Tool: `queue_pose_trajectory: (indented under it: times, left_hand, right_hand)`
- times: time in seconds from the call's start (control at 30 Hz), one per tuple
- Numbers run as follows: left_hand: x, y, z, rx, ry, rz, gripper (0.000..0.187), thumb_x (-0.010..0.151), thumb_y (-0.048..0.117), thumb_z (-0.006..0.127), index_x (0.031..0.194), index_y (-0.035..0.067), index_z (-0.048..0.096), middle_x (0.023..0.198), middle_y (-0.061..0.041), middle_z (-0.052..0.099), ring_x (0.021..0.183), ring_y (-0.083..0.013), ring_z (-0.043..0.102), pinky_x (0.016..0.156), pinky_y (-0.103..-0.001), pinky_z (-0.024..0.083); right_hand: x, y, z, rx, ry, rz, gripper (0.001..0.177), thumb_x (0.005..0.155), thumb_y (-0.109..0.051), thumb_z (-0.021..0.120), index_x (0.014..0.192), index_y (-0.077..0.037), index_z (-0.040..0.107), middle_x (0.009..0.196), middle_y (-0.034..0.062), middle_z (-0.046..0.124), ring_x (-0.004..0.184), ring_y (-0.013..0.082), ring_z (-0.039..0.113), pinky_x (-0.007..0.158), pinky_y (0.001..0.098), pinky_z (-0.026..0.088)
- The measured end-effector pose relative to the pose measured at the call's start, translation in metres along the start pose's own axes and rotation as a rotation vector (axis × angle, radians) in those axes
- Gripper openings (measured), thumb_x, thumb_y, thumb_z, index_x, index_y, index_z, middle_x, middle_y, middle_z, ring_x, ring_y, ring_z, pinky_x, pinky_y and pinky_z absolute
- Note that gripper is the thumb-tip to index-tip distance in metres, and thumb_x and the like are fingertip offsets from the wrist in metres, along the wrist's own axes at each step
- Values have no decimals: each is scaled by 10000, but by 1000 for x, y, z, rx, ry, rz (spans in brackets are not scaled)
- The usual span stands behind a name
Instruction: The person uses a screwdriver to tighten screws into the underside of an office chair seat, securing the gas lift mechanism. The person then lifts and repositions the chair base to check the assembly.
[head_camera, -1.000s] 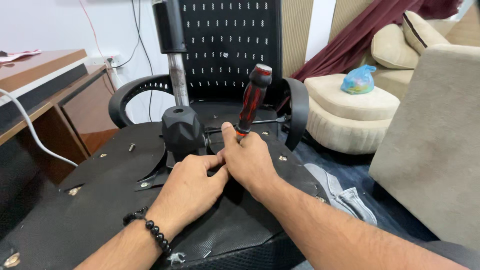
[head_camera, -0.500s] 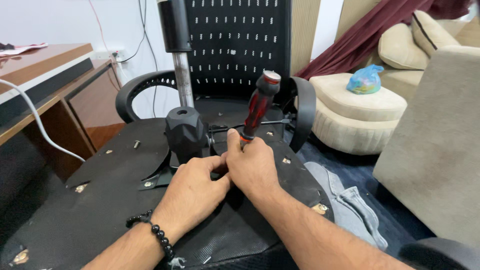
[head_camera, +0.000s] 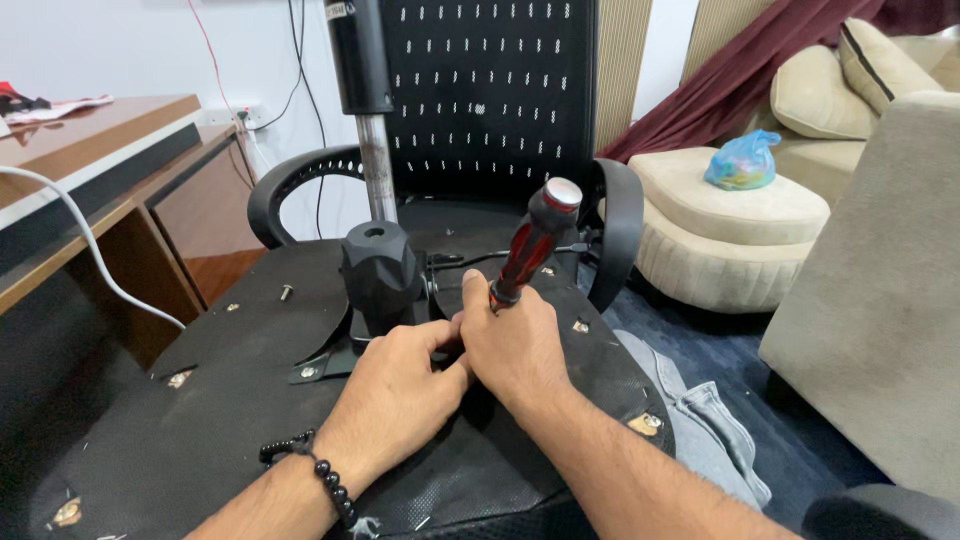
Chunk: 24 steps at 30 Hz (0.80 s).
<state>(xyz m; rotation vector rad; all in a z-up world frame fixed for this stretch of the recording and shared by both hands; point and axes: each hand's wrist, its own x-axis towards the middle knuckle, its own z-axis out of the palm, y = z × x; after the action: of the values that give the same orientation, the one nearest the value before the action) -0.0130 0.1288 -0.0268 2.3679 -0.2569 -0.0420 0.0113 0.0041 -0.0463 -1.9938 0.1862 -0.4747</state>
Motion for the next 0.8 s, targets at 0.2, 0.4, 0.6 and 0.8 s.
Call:
queue_pose_trajectory:
  times: [0.2,0.4,0.6,0.8]
  left_hand:
    - [-2,0,1,-11,43,98,316,903,346,663,1038,81,770,720,-127,773,635,-223,758,656,-361,576]
    - [0,-2,-3,-33,82,170,298,845,254,636,1037,69,769,789,-150,790,702,-254,786,686,-363,588]
    - [-4,-1,-16,-84,118,248,344,828,251,651,1114,99,768,781,-141,777,695,-256,775,648,-371,582]
    - [-7,-9,-24,33,53,179,346,865,347,675,1080,86,750,694,-150,759,659,-256,759,644,-367,573]
  right_hand:
    - [1,1,-3,99,-8,-21,446,935,-376,557,761,-10,742,729,131,779,728,304,779,726,399,587]
    - [3,2,3,-7,26,-184,426,931,-349,584,718,-13,738,708,131,751,714,285,729,718,396,555]
    - [1,-7,9,117,6,-69,397,907,-336,618,709,-11,730,673,118,751,638,235,734,668,378,564]
    - [-5,-18,10,237,-18,67,399,893,-305,652,686,31,717,713,134,766,653,221,712,652,364,564]
